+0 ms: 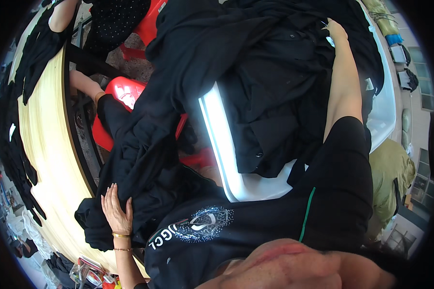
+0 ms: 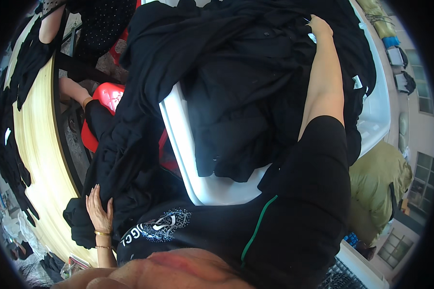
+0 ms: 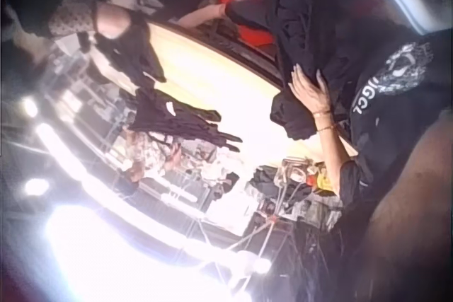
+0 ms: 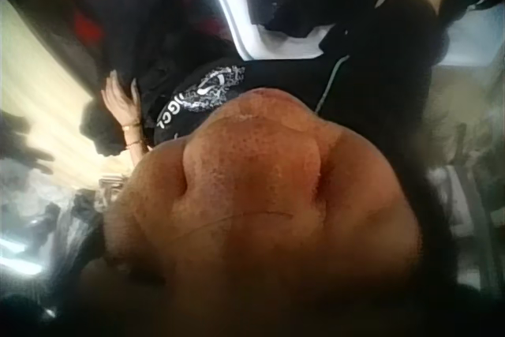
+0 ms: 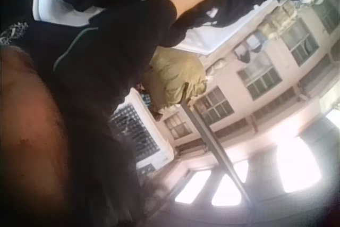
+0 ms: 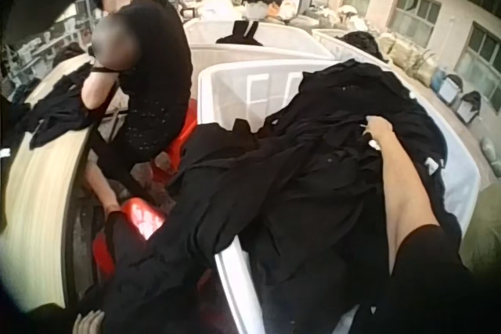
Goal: The person trims loose threads around the buttons and seams of black shirts using small thread snips, turns the fabric over to cut excess thread, and places finished shirts into a bin.
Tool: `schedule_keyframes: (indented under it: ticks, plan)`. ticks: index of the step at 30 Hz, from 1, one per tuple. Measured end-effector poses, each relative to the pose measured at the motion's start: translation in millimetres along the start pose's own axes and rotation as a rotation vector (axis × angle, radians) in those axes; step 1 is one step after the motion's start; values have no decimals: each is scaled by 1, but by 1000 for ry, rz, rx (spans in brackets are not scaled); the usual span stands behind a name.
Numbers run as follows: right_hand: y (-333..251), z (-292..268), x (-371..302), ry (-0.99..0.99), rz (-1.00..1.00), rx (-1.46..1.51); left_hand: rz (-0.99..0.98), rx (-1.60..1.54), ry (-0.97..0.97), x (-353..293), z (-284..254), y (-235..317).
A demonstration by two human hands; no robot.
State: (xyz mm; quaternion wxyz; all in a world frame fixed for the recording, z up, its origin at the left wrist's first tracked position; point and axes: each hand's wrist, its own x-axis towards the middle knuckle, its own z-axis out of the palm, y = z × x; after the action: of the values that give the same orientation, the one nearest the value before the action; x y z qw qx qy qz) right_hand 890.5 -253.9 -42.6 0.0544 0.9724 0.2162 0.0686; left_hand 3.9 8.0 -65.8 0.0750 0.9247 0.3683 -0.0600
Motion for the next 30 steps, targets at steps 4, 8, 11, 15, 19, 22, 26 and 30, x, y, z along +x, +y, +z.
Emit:
schedule_keyframes:
  ticks: [4, 8, 11, 15, 19, 22, 26, 30]
  plan:
    - [-7, -8, -15, -23, 47, -28, -3, -23, 8, -1, -1, 2]
    - [2, -6, -36, 143, 192, 203, 8, -82, 19, -2, -3, 0]
    - [8, -8, -43, 157, 229, 285, -4, -187, 51, -6, -1, -6]
    - [3, -9, -79, 296, 223, 668, -39, -323, 57, -9, -4, -6]
    - [16, -13, -118, 276, 142, 893, -80, -656, 65, 3, -18, -11]
    - [-7, -52, -176, 150, 101, 979, -77, -776, 10, 19, -51, -4]
    - [-37, -87, -265, 107, 15, 1219, 190, -817, 32, 48, -80, 13]
    - [-88, -112, -364, 0, -15, 1511, 343, -966, -97, 80, -88, 56]
